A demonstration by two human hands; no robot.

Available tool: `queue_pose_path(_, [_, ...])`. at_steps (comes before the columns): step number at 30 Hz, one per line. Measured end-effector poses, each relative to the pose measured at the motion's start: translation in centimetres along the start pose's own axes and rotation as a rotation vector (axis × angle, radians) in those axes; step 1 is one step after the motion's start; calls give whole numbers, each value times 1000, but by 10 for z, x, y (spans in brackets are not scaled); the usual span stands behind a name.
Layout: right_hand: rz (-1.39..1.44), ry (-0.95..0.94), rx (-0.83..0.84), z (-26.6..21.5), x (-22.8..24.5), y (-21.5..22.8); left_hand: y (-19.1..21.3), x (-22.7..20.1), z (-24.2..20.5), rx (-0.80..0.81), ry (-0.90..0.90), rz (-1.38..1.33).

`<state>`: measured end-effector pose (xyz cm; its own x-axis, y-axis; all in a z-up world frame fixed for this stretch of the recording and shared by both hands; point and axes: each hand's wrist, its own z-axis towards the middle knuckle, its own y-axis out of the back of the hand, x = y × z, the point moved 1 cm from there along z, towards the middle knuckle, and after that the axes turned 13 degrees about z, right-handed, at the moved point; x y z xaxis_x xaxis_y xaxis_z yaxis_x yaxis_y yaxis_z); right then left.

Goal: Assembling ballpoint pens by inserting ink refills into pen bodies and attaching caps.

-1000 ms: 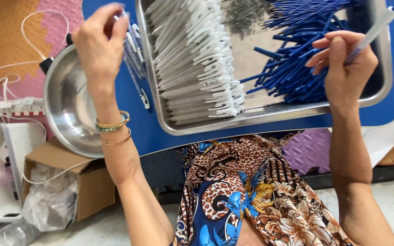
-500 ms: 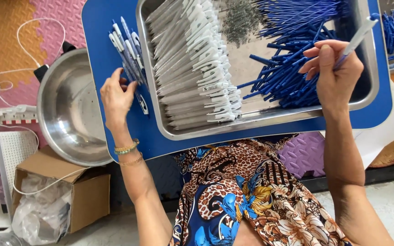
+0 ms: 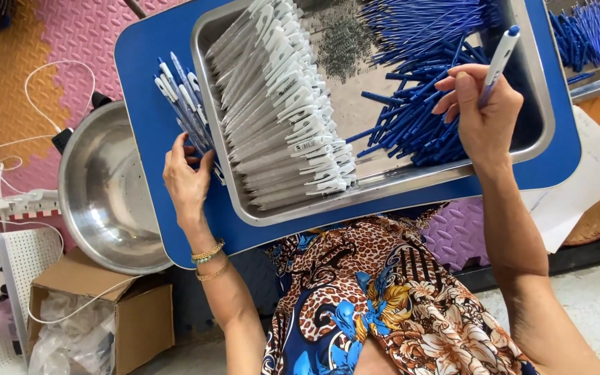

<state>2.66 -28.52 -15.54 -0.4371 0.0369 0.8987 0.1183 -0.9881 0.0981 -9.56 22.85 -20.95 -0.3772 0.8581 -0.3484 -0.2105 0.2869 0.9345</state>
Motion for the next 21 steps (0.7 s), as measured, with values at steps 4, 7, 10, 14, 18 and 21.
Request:
queue_pose_path(4, [-2,2,-3,0,0,-1,-5,7,1,-34,-11,12])
queue_pose_path(7, [-34,13,-9,0,1,-1,-5,8,2,-47,-9,13])
queue_pose_path(10, [-82,11,-12,0,2,-2,-10,10,2,-108,-43,55])
queue_pose_path(14, [-128,14,-6,0,1,-2,-10,3,-4,-154,-79,176])
queue_pose_path(18, [-152,22,-12,-1,-1,-2,-6,4,-10,-169,-91,203])
queue_pose_path(21, [-160,26,-4,0,-1,-2,-2,3,-17,-140,-66,206])
